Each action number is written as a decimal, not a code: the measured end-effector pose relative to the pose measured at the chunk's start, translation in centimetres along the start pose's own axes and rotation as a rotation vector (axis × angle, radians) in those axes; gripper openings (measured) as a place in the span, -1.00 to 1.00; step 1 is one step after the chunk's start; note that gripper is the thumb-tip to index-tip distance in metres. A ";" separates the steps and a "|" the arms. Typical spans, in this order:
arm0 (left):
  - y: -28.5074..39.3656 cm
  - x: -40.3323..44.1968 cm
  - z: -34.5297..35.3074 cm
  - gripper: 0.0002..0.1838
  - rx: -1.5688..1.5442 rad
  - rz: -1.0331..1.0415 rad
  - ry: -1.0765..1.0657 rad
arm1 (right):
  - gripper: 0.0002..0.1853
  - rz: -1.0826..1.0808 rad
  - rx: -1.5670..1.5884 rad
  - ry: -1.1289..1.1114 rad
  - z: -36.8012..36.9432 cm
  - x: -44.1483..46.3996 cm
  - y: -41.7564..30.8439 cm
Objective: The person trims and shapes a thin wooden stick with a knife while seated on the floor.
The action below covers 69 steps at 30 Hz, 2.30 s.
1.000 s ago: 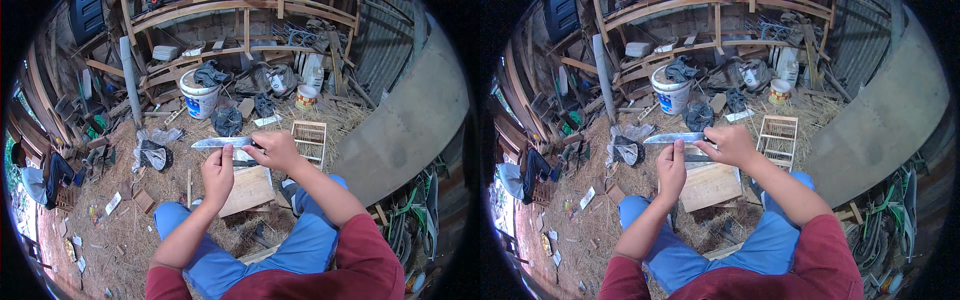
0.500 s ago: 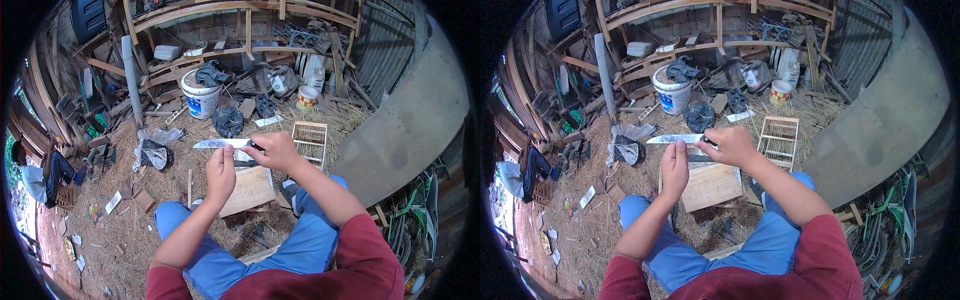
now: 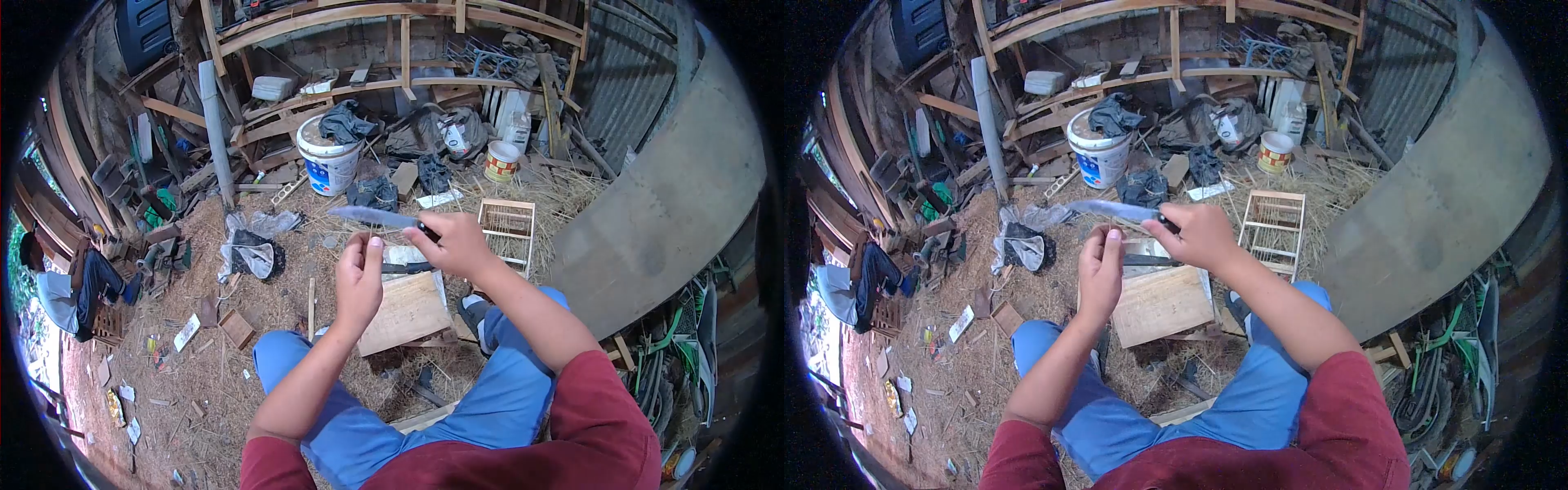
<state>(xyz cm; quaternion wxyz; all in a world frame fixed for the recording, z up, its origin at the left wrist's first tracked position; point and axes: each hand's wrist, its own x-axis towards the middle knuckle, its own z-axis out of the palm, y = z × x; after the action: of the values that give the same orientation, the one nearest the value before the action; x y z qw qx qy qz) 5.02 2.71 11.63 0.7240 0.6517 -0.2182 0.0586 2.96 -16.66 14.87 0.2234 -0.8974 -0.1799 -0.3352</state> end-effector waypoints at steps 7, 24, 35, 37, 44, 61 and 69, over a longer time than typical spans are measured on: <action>0.7 0.5 -0.5 -0.80 -0.091 -0.099 -0.072 | -0.62 0.092 0.072 -0.100 -0.5 0.1 0.8; -0.3 -0.1 0.3 -0.79 -0.055 -0.320 -0.323 | -0.78 0.588 0.900 -0.195 0.4 0.6 0.7; -0.3 0.6 -0.6 -0.74 -0.037 -0.218 -0.218 | -0.55 0.148 0.080 -0.230 0.4 -0.8 0.8; 0.2 0.4 -0.6 -0.75 -0.098 -0.276 -0.202 | -0.56 0.117 0.067 -0.209 1.1 -1.2 0.6; -1.5 0.2 -1.7 -0.57 0.152 -0.174 -0.205 | -0.56 0.000 0.012 -0.189 0.5 -0.9 0.1; 1.1 -0.6 -0.2 -0.54 0.096 -0.054 -0.105 | -0.52 -0.135 -0.067 -0.014 -0.8 -0.3 -0.7; 1.0 -0.9 0.3 -0.54 0.091 -0.035 -0.073 | -0.52 -0.166 -0.110 0.031 -1.3 -0.5 -0.8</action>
<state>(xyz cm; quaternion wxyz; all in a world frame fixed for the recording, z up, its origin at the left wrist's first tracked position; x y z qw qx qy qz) 3.76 2.71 12.24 0.6860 0.6895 -0.2302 0.0321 1.54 -16.75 15.59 0.1478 -0.8852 -0.2313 -0.3757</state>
